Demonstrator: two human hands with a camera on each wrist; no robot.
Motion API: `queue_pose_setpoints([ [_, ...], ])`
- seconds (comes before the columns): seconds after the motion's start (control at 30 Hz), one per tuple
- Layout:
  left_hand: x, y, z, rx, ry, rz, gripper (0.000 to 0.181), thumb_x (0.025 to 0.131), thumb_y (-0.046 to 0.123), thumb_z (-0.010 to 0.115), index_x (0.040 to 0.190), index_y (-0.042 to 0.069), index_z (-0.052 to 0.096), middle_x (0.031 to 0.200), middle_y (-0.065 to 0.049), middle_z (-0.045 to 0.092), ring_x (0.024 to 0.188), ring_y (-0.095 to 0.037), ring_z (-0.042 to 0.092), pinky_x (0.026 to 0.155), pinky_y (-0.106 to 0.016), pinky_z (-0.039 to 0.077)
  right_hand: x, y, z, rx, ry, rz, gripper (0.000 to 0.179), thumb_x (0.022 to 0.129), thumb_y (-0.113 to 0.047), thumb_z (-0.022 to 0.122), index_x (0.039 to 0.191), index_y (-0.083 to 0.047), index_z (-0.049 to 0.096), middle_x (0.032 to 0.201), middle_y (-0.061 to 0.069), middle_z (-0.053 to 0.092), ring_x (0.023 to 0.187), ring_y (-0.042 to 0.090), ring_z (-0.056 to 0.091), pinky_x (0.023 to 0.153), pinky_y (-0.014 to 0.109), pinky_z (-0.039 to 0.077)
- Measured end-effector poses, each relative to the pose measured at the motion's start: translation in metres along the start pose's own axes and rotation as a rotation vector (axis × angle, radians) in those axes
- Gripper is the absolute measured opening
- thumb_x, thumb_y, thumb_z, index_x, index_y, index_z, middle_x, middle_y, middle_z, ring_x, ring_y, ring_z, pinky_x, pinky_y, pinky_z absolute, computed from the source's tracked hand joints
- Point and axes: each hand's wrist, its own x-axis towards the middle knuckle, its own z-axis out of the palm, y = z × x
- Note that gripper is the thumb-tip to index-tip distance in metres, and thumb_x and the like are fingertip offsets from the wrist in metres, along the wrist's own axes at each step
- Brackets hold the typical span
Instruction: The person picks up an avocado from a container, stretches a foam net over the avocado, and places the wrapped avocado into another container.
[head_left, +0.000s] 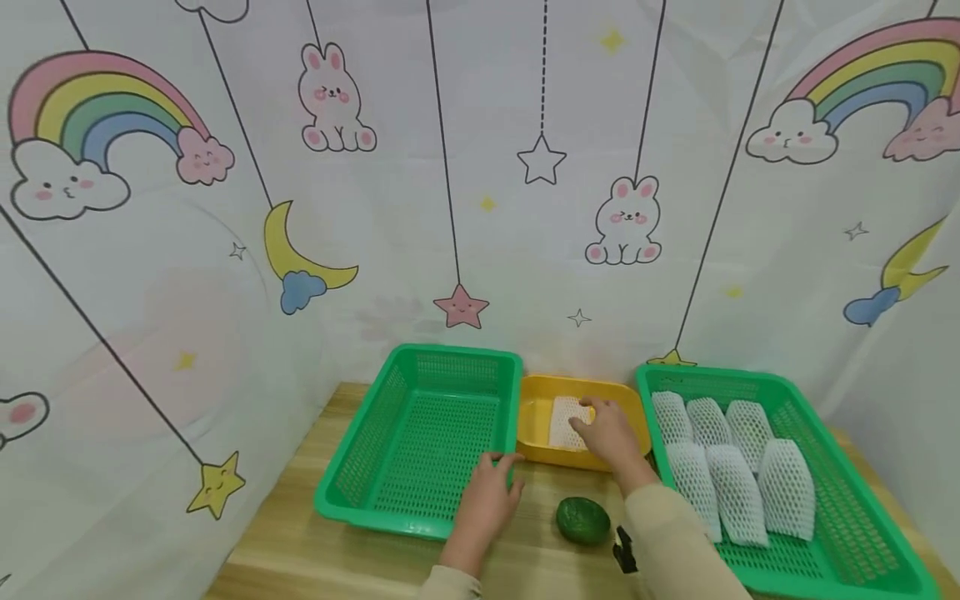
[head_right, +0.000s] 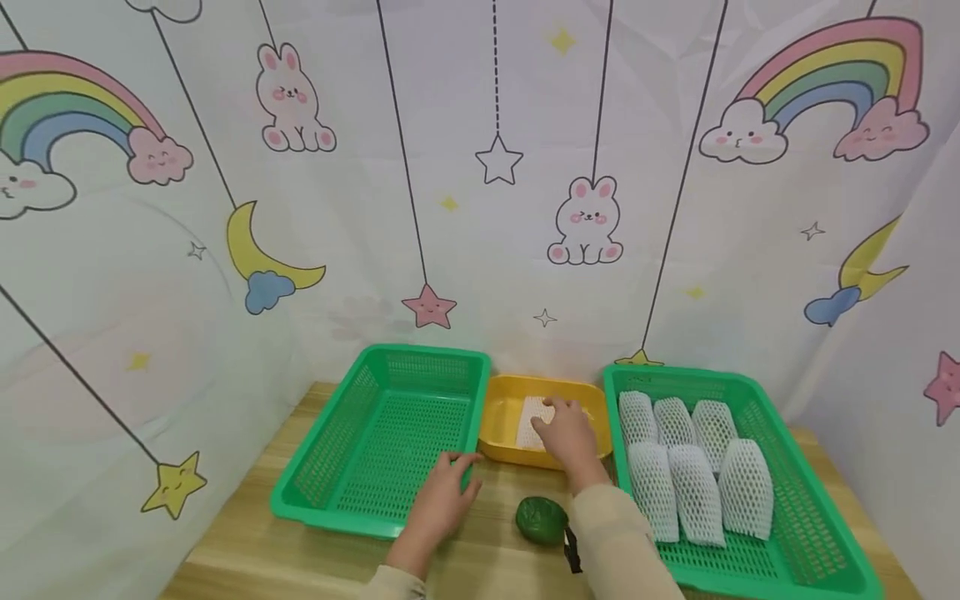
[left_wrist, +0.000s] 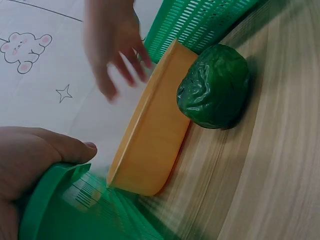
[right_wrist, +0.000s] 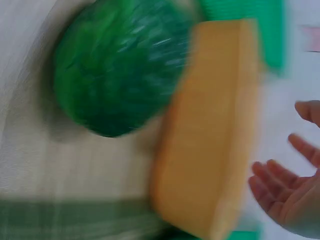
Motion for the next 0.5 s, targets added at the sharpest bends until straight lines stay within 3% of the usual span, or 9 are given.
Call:
queue_pose_setpoints([
  [0.1, -0.004, 0.004, 0.003, -0.011, -0.003, -0.013, 0.031, 0.087, 0.019, 0.066, 0.118, 0.016, 0.062, 0.119, -0.015, 0.050, 0.099, -0.030, 0.055, 0.066, -0.038, 0.049, 0.009, 0.010, 0.016, -0.074, -0.169, 0.156, 0.079, 0.088, -0.044, 0.059, 0.136, 0.011, 0.030, 0.121, 0.032, 0.050, 0.100, 0.042, 0.054, 0.081, 0.052, 0.044],
  [0.17, -0.006, 0.007, 0.005, -0.028, -0.017, -0.016, 0.031, 0.087, 0.019, 0.066, 0.118, 0.016, 0.062, 0.118, -0.015, 0.050, 0.099, -0.031, 0.055, 0.066, -0.039, 0.050, 0.010, 0.019, 0.022, -0.113, -0.210, 0.219, 0.094, 0.084, -0.047, 0.062, 0.137, 0.018, 0.019, 0.114, 0.033, 0.055, 0.093, 0.042, 0.057, 0.079, 0.053, 0.045],
  [0.23, -0.008, 0.008, 0.007, -0.031, -0.033, -0.025, 0.031, 0.087, 0.020, 0.066, 0.118, 0.017, 0.062, 0.118, -0.014, 0.050, 0.099, -0.030, 0.055, 0.066, -0.040, 0.049, 0.010, 0.027, 0.026, -0.139, -0.223, 0.232, 0.100, 0.082, -0.045, 0.065, 0.136, 0.021, 0.014, 0.110, 0.033, 0.056, 0.090, 0.041, 0.058, 0.078, 0.053, 0.046],
  [0.37, -0.010, 0.009, 0.007, -0.036, -0.031, -0.037, 0.030, 0.086, 0.020, 0.067, 0.116, 0.018, 0.063, 0.117, -0.013, 0.051, 0.098, -0.029, 0.055, 0.064, -0.038, 0.049, 0.015, 0.038, 0.029, -0.097, -0.197, 0.169, 0.074, 0.081, -0.024, 0.070, 0.130, 0.014, 0.032, 0.097, 0.026, 0.062, 0.080, 0.034, 0.059, 0.073, 0.048, 0.047],
  [0.5, -0.008, 0.007, 0.005, -0.060, -0.024, -0.029, 0.029, 0.086, 0.019, 0.066, 0.115, 0.017, 0.063, 0.116, -0.013, 0.051, 0.098, -0.029, 0.055, 0.064, -0.038, 0.049, 0.022, 0.036, 0.025, 0.063, -0.107, 0.133, 0.044, 0.079, -0.007, 0.068, 0.114, 0.004, 0.044, 0.079, 0.012, 0.060, 0.066, 0.024, 0.053, 0.061, 0.035, 0.044],
])
